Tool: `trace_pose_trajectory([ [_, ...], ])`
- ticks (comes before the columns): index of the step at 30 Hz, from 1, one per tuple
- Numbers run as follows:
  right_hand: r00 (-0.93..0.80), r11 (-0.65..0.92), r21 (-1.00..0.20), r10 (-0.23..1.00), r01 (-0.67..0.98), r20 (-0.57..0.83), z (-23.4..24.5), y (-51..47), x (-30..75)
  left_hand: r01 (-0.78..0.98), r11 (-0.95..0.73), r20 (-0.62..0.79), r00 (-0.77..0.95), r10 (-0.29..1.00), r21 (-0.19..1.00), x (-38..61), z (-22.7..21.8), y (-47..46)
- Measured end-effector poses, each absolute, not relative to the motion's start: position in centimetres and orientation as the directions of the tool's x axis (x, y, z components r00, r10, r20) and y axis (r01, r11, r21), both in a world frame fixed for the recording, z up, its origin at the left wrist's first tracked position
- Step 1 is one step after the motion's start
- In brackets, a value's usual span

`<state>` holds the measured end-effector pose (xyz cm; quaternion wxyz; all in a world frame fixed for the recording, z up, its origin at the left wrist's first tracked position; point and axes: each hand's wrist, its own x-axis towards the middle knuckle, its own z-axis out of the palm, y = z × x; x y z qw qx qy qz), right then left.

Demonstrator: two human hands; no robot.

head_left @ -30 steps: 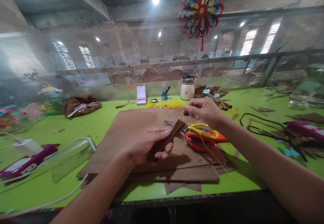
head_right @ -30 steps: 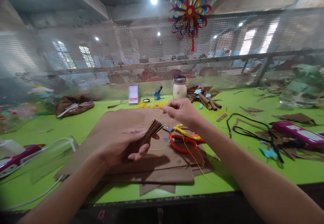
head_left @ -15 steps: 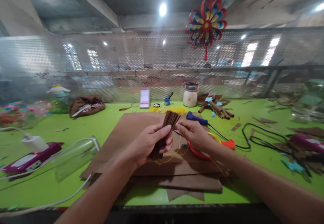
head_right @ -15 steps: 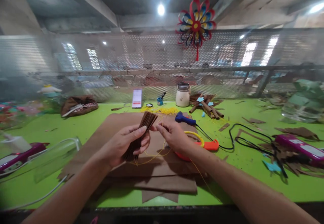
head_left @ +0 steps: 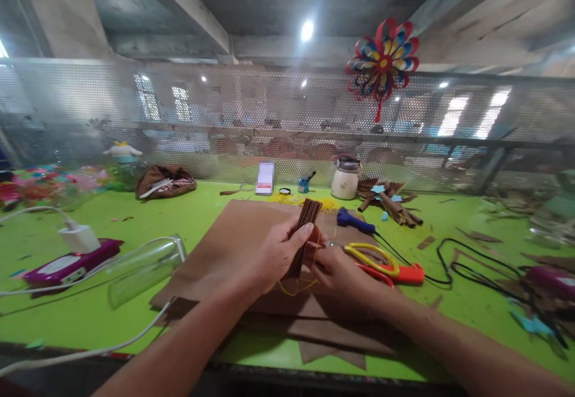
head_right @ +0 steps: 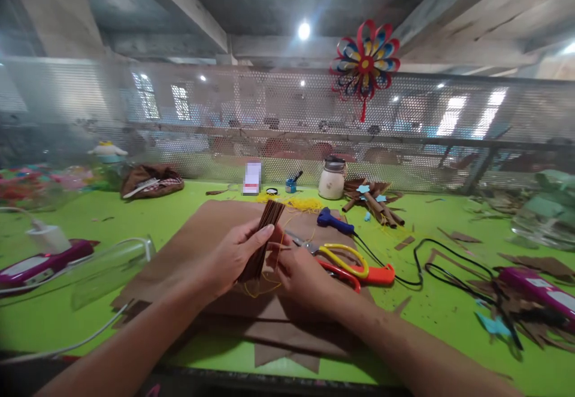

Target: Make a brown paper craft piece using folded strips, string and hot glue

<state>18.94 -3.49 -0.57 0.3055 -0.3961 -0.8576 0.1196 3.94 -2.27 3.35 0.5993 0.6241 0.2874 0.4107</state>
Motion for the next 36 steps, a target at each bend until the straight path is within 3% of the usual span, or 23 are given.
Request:
trace_pose_trajectory([
  [7,-0.612,0.679,-0.279,0.734,0.679,0.296,1.0,-5.9,18.2,0.025,-0.196,0.174,0.356,0.918,0.980,4.1,2.8,-1.4],
  [13,-0.592,0.626,-0.126,0.773,0.770,0.227,2.1,-7.3,18.5,0.276,-0.410,0.330,0.294,0.897,0.869,4.2,1.7,0.1],
  [18,-0.658,0.682,0.003,0.704,0.731,0.267,3.6,-5.8,19.9,0.255,-0.332,0.257,0.289,0.922,0.908,4.3,1.3,0.4],
  [20,-0.554,0.625,-0.104,0.747,0.774,0.366,4.0,-4.6,20.7,0.210,-0.286,0.217,0.297,0.930,0.935,4.4,1.4,0.2],
  [22,-0.408,0.567,-0.325,0.798,0.757,0.443,3.6,-3.2,21.4,0.170,-0.259,0.195,0.320,0.927,0.951,4.4,1.6,0.1],
  [24,-0.253,0.506,-0.522,0.839,0.687,0.481,2.8,-1.7,21.9,0.148,-0.261,0.203,0.325,0.924,0.954,4.4,1.9,-0.1],
  [27,-0.035,0.458,-0.698,0.848,0.550,0.529,1.6,-0.4,21.8,0.143,-0.277,0.226,0.297,0.928,0.950,4.4,2.2,-0.4],
  [29,-0.061,0.432,-0.826,0.895,0.362,0.442,1.3,-0.4,21.1,0.142,-0.283,0.233,0.293,0.928,0.949,4.4,2.4,-0.6],
  [32,-0.212,0.267,-0.955,0.948,0.132,0.236,1.1,-1.5,19.6,0.133,-0.282,0.242,0.257,0.936,0.950,4.4,2.5,-0.8],
  [36,-0.245,0.173,-0.978,0.959,0.115,0.141,0.6,-2.5,18.6,0.067,-0.280,0.261,0.206,0.943,0.958,4.2,2.7,-0.7],
])
